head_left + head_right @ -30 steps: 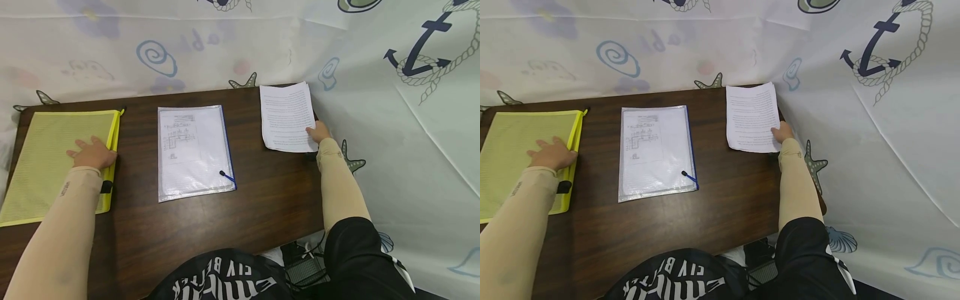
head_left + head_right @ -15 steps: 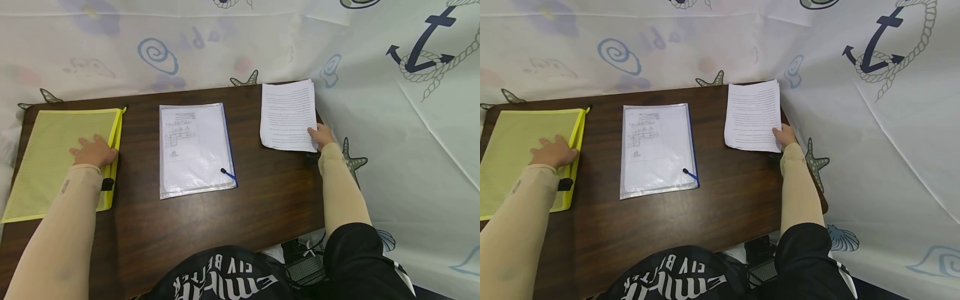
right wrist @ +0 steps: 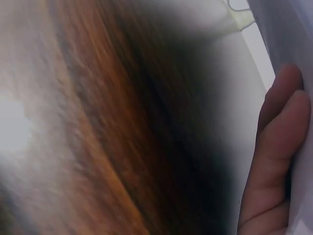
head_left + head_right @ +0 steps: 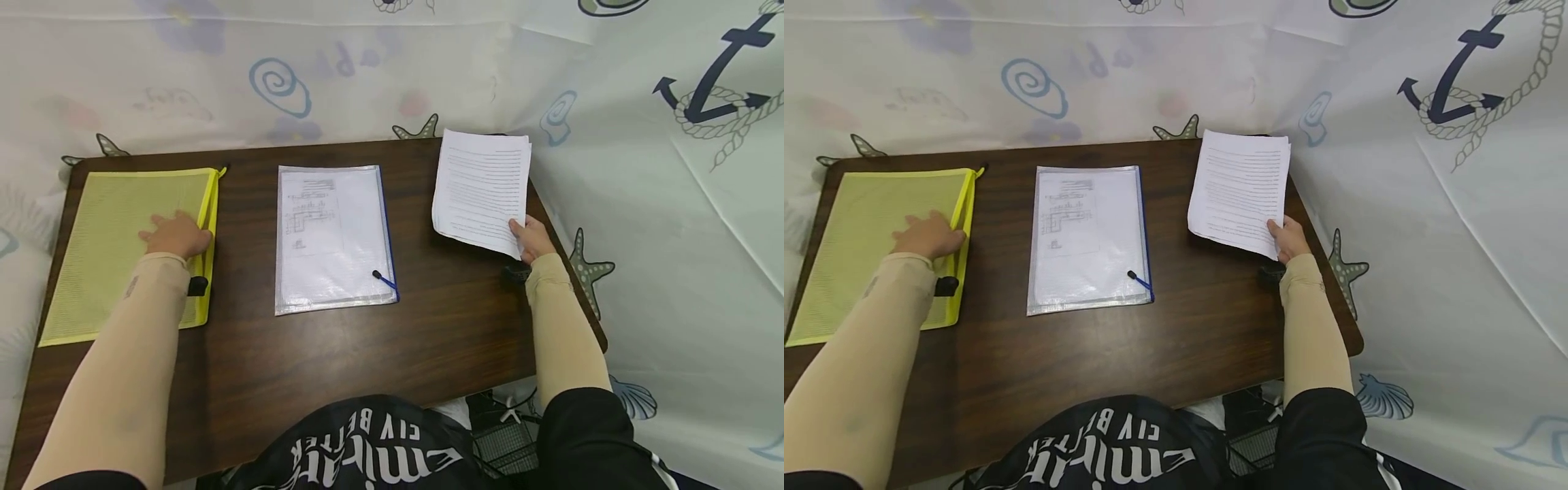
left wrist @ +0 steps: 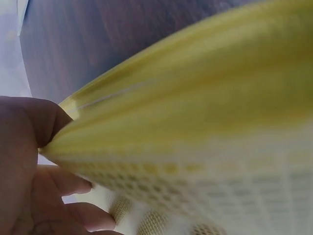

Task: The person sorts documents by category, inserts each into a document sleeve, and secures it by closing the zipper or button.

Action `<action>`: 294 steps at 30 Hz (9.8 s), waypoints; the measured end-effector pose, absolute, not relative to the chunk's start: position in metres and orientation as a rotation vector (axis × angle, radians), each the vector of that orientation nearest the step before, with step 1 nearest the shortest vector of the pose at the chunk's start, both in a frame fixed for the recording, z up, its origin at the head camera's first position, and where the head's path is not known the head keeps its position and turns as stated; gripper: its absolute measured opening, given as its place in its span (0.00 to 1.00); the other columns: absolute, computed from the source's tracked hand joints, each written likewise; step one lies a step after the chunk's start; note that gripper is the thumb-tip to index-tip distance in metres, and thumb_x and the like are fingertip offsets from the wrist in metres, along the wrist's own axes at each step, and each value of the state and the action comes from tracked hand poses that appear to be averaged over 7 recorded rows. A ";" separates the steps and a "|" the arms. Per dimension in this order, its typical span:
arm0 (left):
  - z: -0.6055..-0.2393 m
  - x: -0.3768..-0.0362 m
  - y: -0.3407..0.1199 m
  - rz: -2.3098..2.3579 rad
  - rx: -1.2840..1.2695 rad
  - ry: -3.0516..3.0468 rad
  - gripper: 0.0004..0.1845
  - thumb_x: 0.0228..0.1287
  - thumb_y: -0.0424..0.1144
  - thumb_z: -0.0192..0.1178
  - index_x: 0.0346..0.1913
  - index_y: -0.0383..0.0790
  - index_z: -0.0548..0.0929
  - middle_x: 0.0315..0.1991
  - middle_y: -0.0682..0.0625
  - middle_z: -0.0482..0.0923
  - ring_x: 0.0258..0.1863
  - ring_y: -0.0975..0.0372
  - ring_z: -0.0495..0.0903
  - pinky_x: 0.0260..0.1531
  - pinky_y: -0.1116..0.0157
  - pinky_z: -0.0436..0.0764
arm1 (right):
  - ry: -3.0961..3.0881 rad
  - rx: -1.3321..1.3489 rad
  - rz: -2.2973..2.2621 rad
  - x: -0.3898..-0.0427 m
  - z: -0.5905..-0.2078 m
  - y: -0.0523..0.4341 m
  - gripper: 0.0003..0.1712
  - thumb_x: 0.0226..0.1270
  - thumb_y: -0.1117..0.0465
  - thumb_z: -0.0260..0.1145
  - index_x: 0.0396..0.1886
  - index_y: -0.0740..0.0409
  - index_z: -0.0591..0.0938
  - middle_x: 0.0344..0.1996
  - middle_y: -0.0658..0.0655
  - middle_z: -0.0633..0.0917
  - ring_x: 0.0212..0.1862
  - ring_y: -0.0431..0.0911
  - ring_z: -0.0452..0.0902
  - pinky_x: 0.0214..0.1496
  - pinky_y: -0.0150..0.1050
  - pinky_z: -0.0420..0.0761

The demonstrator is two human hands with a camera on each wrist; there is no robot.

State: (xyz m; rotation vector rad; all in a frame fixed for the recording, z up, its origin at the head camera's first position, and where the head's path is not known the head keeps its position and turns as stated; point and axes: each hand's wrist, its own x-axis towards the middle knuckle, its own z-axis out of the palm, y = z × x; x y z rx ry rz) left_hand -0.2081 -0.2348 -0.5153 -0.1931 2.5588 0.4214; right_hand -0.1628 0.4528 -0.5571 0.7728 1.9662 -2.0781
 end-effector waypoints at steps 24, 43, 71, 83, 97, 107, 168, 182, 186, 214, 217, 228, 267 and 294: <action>-0.519 -0.211 -0.231 0.425 -0.177 2.547 0.45 0.72 0.47 0.39 0.70 0.10 0.33 0.65 0.06 0.26 0.66 0.15 0.31 0.65 0.25 0.39 | 1.983 0.571 -2.107 -0.156 -0.575 0.412 0.29 0.78 0.64 0.57 0.74 0.70 0.66 0.41 0.52 0.86 0.40 0.41 0.85 0.39 0.33 0.85; -0.511 -0.206 -0.227 0.446 -0.184 2.554 0.44 0.73 0.46 0.41 0.70 0.09 0.37 0.66 0.06 0.27 0.64 0.13 0.33 0.66 0.26 0.42 | 1.979 0.584 -2.045 -0.156 -0.575 0.400 0.29 0.79 0.61 0.58 0.74 0.66 0.67 0.51 0.58 0.83 0.43 0.43 0.84 0.40 0.35 0.85; -0.516 -0.206 -0.218 0.413 -0.153 2.561 0.44 0.74 0.46 0.41 0.70 0.08 0.38 0.66 0.07 0.29 0.70 0.21 0.29 0.66 0.25 0.38 | 1.968 0.581 -2.021 -0.159 -0.577 0.381 0.27 0.79 0.60 0.58 0.73 0.64 0.70 0.49 0.57 0.85 0.43 0.43 0.85 0.40 0.36 0.85; -0.522 -0.208 -0.215 0.408 -0.146 2.554 0.45 0.75 0.48 0.41 0.70 0.08 0.37 0.66 0.07 0.28 0.69 0.20 0.30 0.66 0.25 0.38 | 1.961 0.576 -2.020 -0.157 -0.574 0.376 0.26 0.79 0.60 0.58 0.72 0.63 0.70 0.48 0.56 0.86 0.42 0.44 0.87 0.39 0.36 0.86; -0.519 -0.209 -0.203 0.396 -0.168 2.560 0.45 0.73 0.47 0.42 0.70 0.08 0.39 0.67 0.07 0.32 0.71 0.22 0.30 0.66 0.25 0.40 | 1.962 0.552 -2.027 -0.161 -0.576 0.368 0.26 0.79 0.61 0.58 0.72 0.64 0.71 0.52 0.59 0.84 0.43 0.44 0.85 0.40 0.36 0.84; -0.520 -0.209 -0.201 0.403 -0.151 2.562 0.44 0.74 0.47 0.41 0.70 0.08 0.39 0.66 0.07 0.32 0.70 0.21 0.30 0.65 0.25 0.39 | 1.954 0.561 -2.015 -0.163 -0.577 0.366 0.25 0.79 0.60 0.58 0.71 0.62 0.72 0.52 0.60 0.85 0.44 0.46 0.86 0.40 0.38 0.86; -0.526 -0.210 -0.177 0.414 -0.175 2.603 0.43 0.72 0.46 0.43 0.70 0.08 0.45 0.69 0.11 0.42 0.72 0.22 0.32 0.64 0.23 0.41 | 1.934 0.505 -2.037 -0.164 -0.580 0.339 0.23 0.79 0.61 0.59 0.69 0.61 0.74 0.52 0.61 0.85 0.43 0.47 0.86 0.38 0.39 0.86; -0.517 -0.203 -0.168 0.411 -0.168 2.598 0.43 0.73 0.46 0.42 0.70 0.08 0.43 0.69 0.11 0.41 0.71 0.22 0.32 0.65 0.24 0.41 | 1.893 0.481 -2.030 -0.165 -0.580 0.318 0.23 0.78 0.62 0.59 0.69 0.61 0.75 0.51 0.61 0.85 0.43 0.47 0.86 0.39 0.39 0.86; -0.515 -0.202 -0.166 0.416 -0.166 2.606 0.42 0.73 0.46 0.42 0.70 0.08 0.44 0.69 0.12 0.43 0.71 0.21 0.33 0.65 0.24 0.42 | 1.882 0.485 -2.043 -0.165 -0.580 0.319 0.23 0.78 0.61 0.59 0.69 0.61 0.75 0.52 0.61 0.85 0.43 0.47 0.86 0.39 0.39 0.86; -0.516 -0.204 -0.153 0.415 -0.167 2.606 0.38 0.74 0.46 0.43 0.66 0.08 0.60 0.70 0.14 0.46 0.71 0.21 0.34 0.64 0.23 0.42 | 1.867 0.435 -2.039 -0.165 -0.581 0.288 0.22 0.78 0.63 0.59 0.68 0.62 0.75 0.53 0.64 0.85 0.44 0.49 0.86 0.41 0.41 0.86; -0.515 -0.204 -0.152 0.421 -0.162 2.615 0.37 0.73 0.46 0.43 0.65 0.08 0.61 0.70 0.14 0.47 0.71 0.21 0.34 0.64 0.23 0.42 | 1.870 0.429 -2.046 -0.165 -0.581 0.288 0.22 0.78 0.63 0.59 0.68 0.62 0.76 0.53 0.64 0.85 0.44 0.49 0.86 0.41 0.41 0.86; -0.515 -0.205 -0.149 0.406 -0.196 2.602 0.37 0.72 0.46 0.42 0.67 0.10 0.61 0.71 0.15 0.47 0.72 0.22 0.34 0.65 0.24 0.43 | 1.885 0.425 -2.039 -0.165 -0.583 0.282 0.21 0.78 0.63 0.59 0.67 0.62 0.76 0.53 0.64 0.85 0.43 0.49 0.86 0.39 0.40 0.86; -0.521 -0.209 -0.140 0.439 -0.165 2.599 0.39 0.74 0.49 0.39 0.70 0.14 0.58 0.73 0.18 0.46 0.73 0.23 0.34 0.65 0.24 0.40 | 1.913 0.332 -1.885 -0.166 -0.574 0.242 0.21 0.79 0.64 0.58 0.68 0.65 0.75 0.47 0.64 0.85 0.38 0.49 0.86 0.36 0.40 0.86; -0.521 -0.207 -0.140 0.510 -0.198 2.591 0.41 0.72 0.48 0.36 0.73 0.13 0.49 0.74 0.18 0.44 0.73 0.24 0.31 0.66 0.26 0.35 | 1.925 0.248 -1.824 -0.173 -0.569 0.198 0.21 0.78 0.67 0.58 0.66 0.69 0.75 0.44 0.64 0.84 0.35 0.48 0.84 0.34 0.40 0.86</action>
